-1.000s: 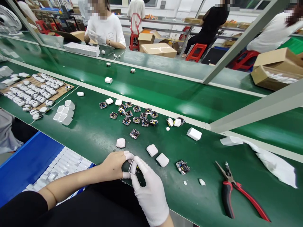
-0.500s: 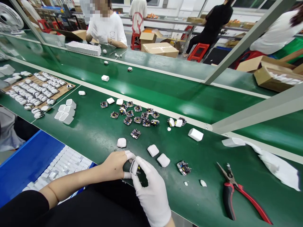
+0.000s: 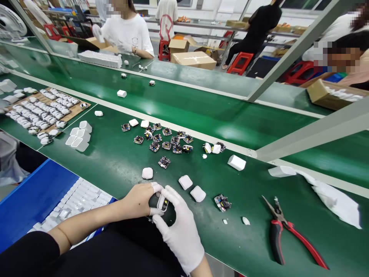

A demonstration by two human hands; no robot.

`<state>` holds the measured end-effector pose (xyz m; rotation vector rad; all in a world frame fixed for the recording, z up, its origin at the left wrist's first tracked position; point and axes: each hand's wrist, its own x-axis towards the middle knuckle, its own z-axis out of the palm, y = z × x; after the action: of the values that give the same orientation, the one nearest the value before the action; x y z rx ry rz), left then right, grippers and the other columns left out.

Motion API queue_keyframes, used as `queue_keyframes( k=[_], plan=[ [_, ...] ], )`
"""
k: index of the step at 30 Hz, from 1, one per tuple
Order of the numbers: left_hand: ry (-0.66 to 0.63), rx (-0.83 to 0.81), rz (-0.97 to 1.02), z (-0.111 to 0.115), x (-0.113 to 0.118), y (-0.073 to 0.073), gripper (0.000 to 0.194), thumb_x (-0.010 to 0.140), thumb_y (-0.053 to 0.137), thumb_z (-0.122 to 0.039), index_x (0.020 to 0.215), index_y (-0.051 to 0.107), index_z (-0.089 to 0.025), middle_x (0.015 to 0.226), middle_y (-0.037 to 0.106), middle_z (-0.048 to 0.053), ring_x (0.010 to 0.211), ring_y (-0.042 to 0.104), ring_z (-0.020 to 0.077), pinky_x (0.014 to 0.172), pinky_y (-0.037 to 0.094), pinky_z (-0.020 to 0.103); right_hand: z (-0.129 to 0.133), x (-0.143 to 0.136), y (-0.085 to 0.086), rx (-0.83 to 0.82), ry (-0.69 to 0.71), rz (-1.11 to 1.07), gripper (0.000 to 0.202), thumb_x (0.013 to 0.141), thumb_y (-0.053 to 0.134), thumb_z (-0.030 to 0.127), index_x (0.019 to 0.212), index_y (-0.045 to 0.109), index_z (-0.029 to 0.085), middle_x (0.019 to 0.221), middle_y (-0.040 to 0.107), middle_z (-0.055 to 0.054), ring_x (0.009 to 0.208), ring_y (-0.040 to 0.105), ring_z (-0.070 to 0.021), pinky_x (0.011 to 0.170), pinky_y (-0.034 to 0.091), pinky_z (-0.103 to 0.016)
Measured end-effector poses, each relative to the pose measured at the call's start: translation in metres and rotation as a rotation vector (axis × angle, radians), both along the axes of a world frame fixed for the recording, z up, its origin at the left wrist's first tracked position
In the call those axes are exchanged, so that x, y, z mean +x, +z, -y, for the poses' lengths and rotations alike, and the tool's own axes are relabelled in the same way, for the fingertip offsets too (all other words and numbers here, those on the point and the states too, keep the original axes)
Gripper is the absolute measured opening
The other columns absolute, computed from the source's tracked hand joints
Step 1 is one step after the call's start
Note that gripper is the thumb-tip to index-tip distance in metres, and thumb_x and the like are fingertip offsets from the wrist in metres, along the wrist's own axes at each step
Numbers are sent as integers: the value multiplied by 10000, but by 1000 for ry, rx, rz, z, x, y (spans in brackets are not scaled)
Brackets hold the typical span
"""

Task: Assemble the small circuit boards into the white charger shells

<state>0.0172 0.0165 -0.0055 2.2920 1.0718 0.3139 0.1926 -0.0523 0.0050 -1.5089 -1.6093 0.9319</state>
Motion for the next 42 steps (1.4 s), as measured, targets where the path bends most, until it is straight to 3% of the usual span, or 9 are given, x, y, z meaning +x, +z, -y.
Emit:
queue_keyframes(
  k=[6,11,15,20,25,28,32,39,42],
  plan=[
    [-8,236,279,3,-3,-2,311,830,652,-431,1027,586,-200,899,686,33,789,661,185,683,493,278,-6,-5,4,-381,-111,-477,755,772,742,485,1411,425,236,1434,523,-143,1293,536,-294,1115,414,-498],
    [1,572,476,1,0,16,238,857,623,-385,998,621,-192,765,678,34,630,619,157,576,456,268,-9,-8,15,-319,-25,-655,600,726,783,485,1226,586,217,1269,665,-128,1151,644,-303,998,525,-443],
    [-13,605,472,2,1,19,258,825,660,-405,954,641,-182,734,668,38,590,583,152,546,441,268,-10,-10,17,-297,-55,-666,549,717,786,497,1144,620,195,1093,736,-124,981,714,-295,893,581,-427],
    [8,269,523,4,-4,14,346,769,730,-399,1026,648,-182,1002,691,94,876,645,207,769,507,306,-1,-5,5,-275,-36,-442,618,832,690,468,1351,479,208,1332,611,-157,1183,624,-308,1007,513,-500],
    [98,-508,571,5,-7,28,378,649,812,-396,887,634,-163,751,607,-13,676,516,124,633,411,237,5,5,6,417,114,61,683,780,752,222,1388,442,259,1348,559,-122,1279,527,-301,1075,444,-511],
    [58,-749,601,5,-7,33,419,572,852,-372,821,598,-151,680,496,-55,640,409,96,619,350,228,2,3,14,601,262,89,620,795,676,67,1345,440,226,1163,606,-92,1145,591,-230,1029,483,-420],
    [23,-863,578,7,-7,39,444,538,868,-390,777,580,-151,633,376,-82,611,337,84,592,290,228,2,-4,23,583,245,5,511,809,660,60,1251,450,207,1034,568,-63,1012,595,-196,895,528,-351],
    [-111,-773,448,8,-12,52,459,469,889,-385,694,558,-161,627,350,-88,589,296,74,527,216,221,12,-12,54,464,348,58,263,793,557,5,896,444,219,751,542,12,724,531,-138,666,506,-271],
    [-170,-796,400,8,-10,49,470,454,885,-355,669,512,-169,614,338,-92,580,274,70,508,191,223,13,-16,55,428,347,147,267,745,507,-4,820,403,230,733,533,7,683,507,-147,585,472,-263]
  ],
)
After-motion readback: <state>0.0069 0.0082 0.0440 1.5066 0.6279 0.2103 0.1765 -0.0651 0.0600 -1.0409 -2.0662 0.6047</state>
